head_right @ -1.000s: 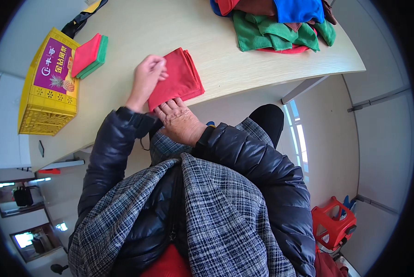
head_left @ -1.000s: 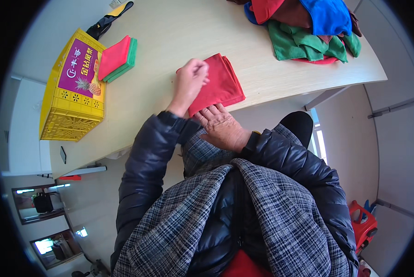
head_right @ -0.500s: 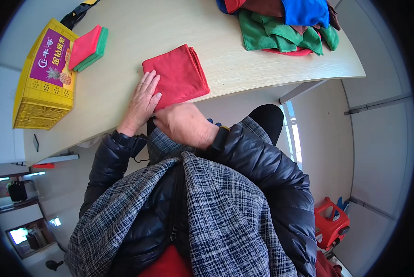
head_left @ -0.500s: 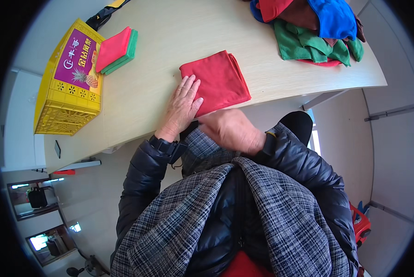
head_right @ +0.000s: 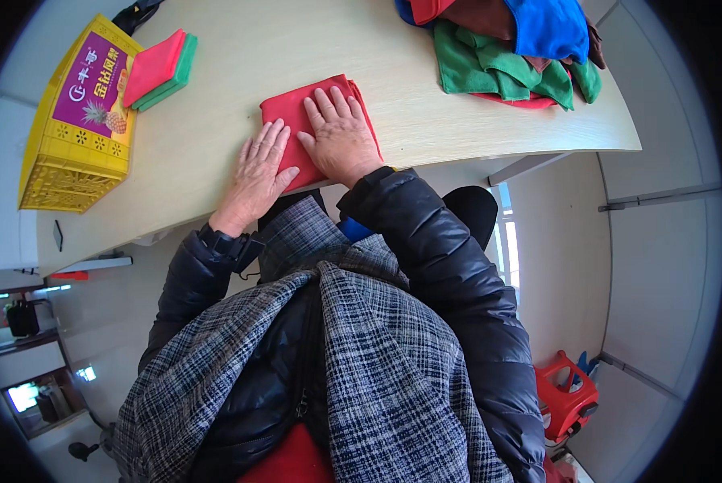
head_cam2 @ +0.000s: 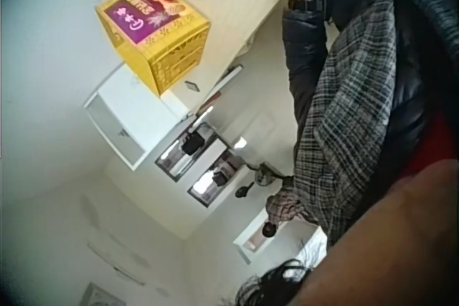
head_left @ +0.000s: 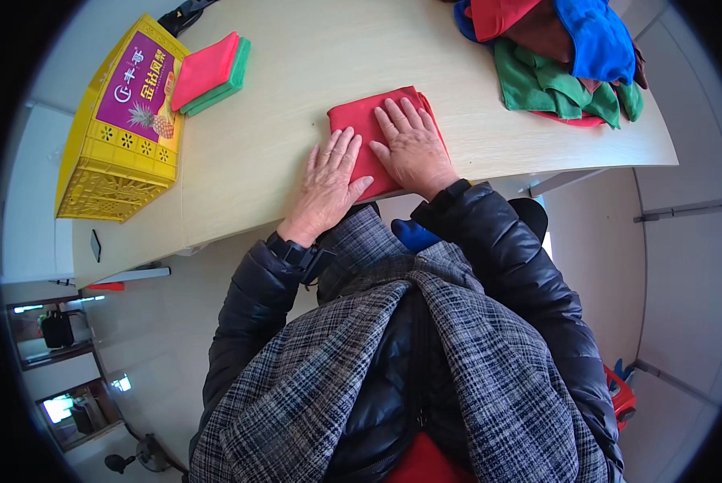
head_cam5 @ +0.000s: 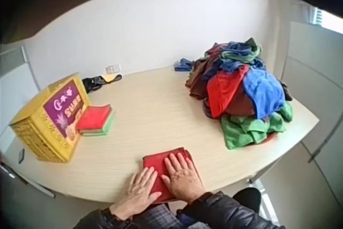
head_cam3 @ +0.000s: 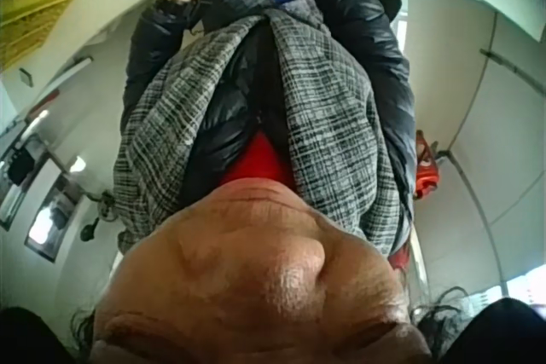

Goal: Fold various colored cloths into rectangular shapes on a workspace table.

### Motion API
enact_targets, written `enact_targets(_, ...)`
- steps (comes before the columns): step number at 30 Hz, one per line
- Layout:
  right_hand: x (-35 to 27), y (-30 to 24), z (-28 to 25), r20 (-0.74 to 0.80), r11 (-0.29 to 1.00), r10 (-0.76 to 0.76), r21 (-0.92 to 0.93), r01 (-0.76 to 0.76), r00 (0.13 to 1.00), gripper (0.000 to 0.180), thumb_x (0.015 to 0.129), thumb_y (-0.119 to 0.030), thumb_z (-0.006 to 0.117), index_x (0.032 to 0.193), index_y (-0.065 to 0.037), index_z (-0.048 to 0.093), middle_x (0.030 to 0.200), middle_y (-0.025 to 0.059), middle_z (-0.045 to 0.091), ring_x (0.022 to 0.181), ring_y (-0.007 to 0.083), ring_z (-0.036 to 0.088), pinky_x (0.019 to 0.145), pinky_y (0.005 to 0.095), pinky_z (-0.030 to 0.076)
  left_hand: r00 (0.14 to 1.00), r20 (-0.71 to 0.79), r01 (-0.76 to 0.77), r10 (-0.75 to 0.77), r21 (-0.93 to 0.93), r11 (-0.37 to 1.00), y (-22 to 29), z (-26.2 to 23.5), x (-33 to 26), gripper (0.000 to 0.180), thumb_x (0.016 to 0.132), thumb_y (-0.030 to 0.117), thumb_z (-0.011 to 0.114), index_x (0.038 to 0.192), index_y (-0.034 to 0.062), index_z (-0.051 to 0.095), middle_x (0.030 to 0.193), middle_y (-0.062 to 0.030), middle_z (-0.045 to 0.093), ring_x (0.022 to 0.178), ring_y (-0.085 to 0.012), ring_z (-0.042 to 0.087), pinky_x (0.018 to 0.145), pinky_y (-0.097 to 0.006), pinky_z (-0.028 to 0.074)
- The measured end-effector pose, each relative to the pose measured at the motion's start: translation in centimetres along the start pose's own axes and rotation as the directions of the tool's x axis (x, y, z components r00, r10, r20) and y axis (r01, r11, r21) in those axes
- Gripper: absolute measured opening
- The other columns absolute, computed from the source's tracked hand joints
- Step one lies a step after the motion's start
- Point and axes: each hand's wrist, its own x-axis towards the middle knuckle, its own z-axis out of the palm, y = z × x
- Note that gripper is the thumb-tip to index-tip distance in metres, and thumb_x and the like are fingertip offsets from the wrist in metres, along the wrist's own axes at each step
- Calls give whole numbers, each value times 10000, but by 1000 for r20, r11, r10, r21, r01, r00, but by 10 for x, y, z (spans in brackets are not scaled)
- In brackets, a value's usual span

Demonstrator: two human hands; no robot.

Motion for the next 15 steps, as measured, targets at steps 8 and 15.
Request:
enact_targets(8,-2,12,-14,35,995,102,-22,-101,994,647,1026,-457,443,1515,-36,394,1588,162,366,1507,328,264,1232,471,182,997,-51,46,-51,-87,995,-13,-17,16,565,1022,375,518,1477,54,426,1544,-148,394,1442,-320,352,1182,-463,273)
enact_targets(15,-1,-11,-8,59,994,49,92,-55,997,676,1019,-471,457,1508,-9,386,1582,189,359,1506,343,259,1231,480,192,984,13,154,-177,-555,818,-98,-10,86,345,999,297,579,1168,1,634,1156,-139,618,1092,-273,585,1003,-355,441)
